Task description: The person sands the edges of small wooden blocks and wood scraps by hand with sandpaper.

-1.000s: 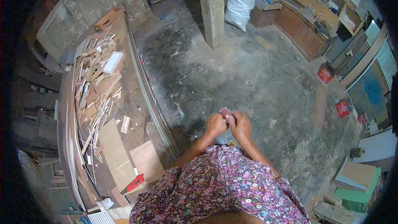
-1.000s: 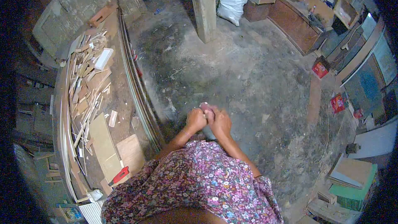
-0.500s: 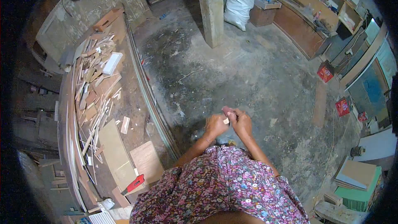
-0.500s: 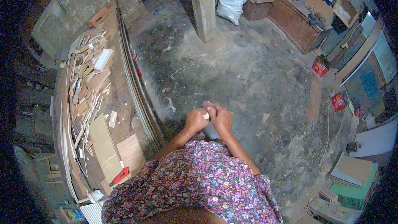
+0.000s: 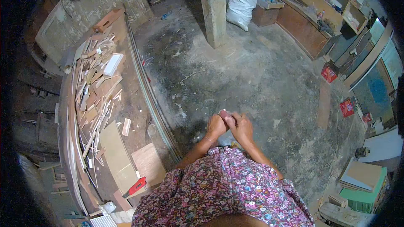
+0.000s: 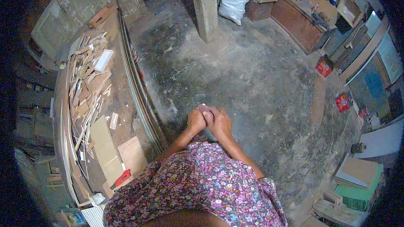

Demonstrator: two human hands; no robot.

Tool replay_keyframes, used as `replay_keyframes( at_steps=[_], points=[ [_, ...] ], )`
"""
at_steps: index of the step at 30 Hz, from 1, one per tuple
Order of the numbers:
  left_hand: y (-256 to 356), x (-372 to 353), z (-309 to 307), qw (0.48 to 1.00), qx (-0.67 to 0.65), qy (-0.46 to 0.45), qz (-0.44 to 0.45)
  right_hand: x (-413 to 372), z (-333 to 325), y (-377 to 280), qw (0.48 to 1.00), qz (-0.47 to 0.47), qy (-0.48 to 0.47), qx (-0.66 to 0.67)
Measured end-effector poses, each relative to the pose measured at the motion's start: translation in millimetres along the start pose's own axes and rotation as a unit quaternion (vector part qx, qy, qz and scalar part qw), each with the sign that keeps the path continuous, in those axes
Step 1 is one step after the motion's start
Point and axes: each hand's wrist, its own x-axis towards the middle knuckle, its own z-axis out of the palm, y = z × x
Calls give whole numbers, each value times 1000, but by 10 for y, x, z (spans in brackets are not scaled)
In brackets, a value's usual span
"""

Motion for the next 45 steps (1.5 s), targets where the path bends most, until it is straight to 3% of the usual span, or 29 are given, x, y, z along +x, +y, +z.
replay_keyframes(
  at_steps=[4,10,16,19,24,27,30,33,36,40,43,45],
  points=[
    [-76,-20,83,998,5,6,61,104,81,177,999,39,-16,2],
    [-109,23,85,999,24,-2,-28,24,13,38,1000,-3,17,20],
    [-66,-23,85,999,32,-20,38,123,100,214,998,61,-17,3],
    [-107,27,23,999,-29,-31,13,33,52,48,1000,10,0,12],
    [-73,80,12,999,-11,-30,-28,35,110,58,996,15,-20,90],
    [-3,67,-50,999,-44,-8,-12,29,166,58,980,-4,57,188],
    [-22,166,-29,998,-31,12,-52,48,-19,-58,986,1,109,128],
    [-2,98,27,998,-55,7,34,69,77,103,997,34,72,0],
    [14,-5,65,996,-62,38,55,132,196,267,996,38,76,20],
    [-170,159,41,997,-49,14,-58,11,179,70,995,-8,81,57],
    [-84,78,33,988,-138,73,-14,47,202,143,998,33,41,30],
    [-136,62,101,983,-171,57,43,179,260,342,996,47,33,67]
  ],
)
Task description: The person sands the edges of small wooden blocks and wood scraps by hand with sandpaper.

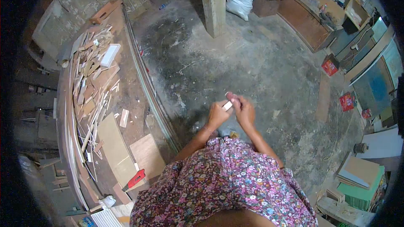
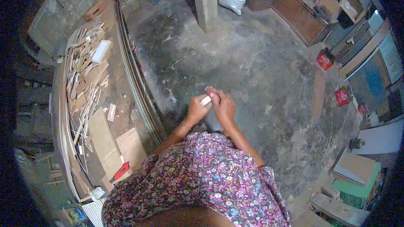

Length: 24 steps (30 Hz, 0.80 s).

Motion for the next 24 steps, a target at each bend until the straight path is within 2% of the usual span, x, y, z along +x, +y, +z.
replay_keyframes(
  at_steps=[2,4,7,10,16,18,21,22,24],
  points=[
    [117,77,-47,997,-57,8,52,-7,-41,-45,998,11,23,52],
    [112,128,-73,995,-84,-9,48,37,-99,-84,991,35,51,122],
    [221,151,-142,993,-88,-42,64,120,-149,14,975,115,23,191],
    [214,145,-123,991,-101,-37,80,118,-284,-80,966,145,-11,216],
    [253,160,-170,982,-18,4,187,78,-274,-172,961,148,-63,223],
    [275,148,-199,981,1,5,195,92,-268,-148,959,151,-75,228],
    [301,138,-213,978,-1,0,208,123,-401,-231,909,219,-167,312],
    [303,152,-212,977,-6,-1,214,126,-389,-223,908,218,-151,324],
    [292,121,-167,986,-46,-35,158,119,-340,-191,904,216,-118,349]
  ],
)
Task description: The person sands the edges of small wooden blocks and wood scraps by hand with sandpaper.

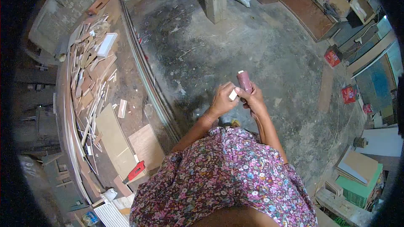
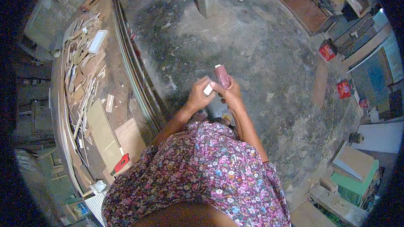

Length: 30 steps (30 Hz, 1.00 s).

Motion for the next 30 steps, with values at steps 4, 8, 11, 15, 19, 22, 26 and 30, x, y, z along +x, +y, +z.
replay_keyframes(
  at_steps=[4,8,11,15,19,22,26,30],
  points=[
    [-24,-113,119,990,-67,-43,-120,75,-56,93,995,-28,63,-70],
    [-143,-85,146,989,-39,-7,-141,247,-322,362,982,-75,96,-144],
    [-158,-62,61,992,95,5,-78,108,-254,222,941,-175,139,-253],
    [-103,-33,8,982,147,2,-122,-350,51,-131,882,-249,142,-374],
    [-130,-58,41,978,192,-22,-84,-276,207,-30,853,-252,138,-436],
    [-108,-133,136,980,167,-33,-103,-176,249,-116,842,-242,154,-457],
    [-109,-86,60,973,178,-28,-146,-283,238,-9,847,-266,141,-437],
    [23,-72,75,984,122,-45,-123,-172,212,-22,847,-266,146,-437]
  ],
)
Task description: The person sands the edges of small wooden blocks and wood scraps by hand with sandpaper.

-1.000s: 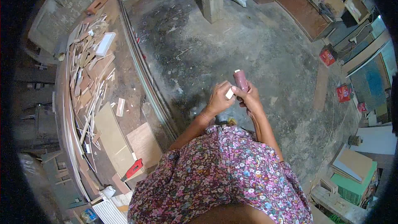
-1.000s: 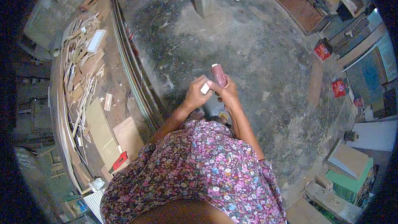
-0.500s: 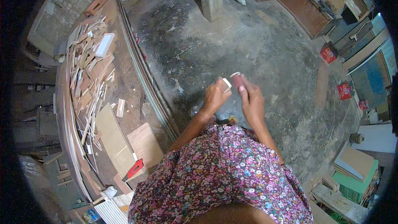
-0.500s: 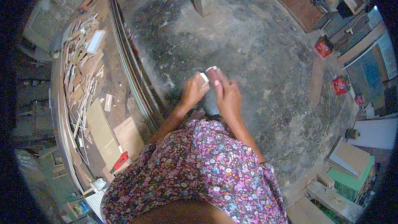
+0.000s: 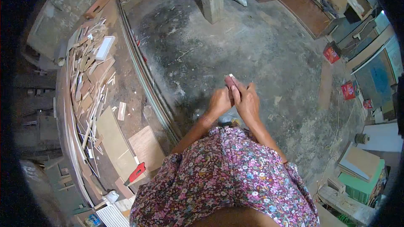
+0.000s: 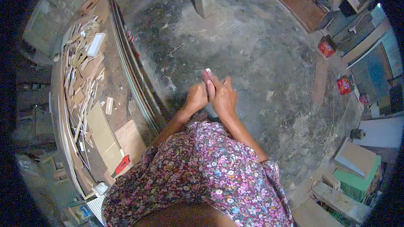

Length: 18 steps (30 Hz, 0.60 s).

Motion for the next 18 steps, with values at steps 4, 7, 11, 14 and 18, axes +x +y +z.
replay_keyframes(
  at_steps=[4,7,11,14,18],
  points=[
    [0,-10,72,1000,-6,9,3,81,-40,-14,1000,9,2,-11],
    [-116,9,40,999,28,13,-25,-122,-114,-68,999,38,-36,4],
    [12,-2,44,996,14,88,-7,-52,-25,7,998,47,4,34],
    [19,5,72,993,-2,118,2,-30,50,48,998,33,28,43],
    [-148,19,120,988,56,125,-70,-147,-21,-87,996,56,-27,55]
  ],
)
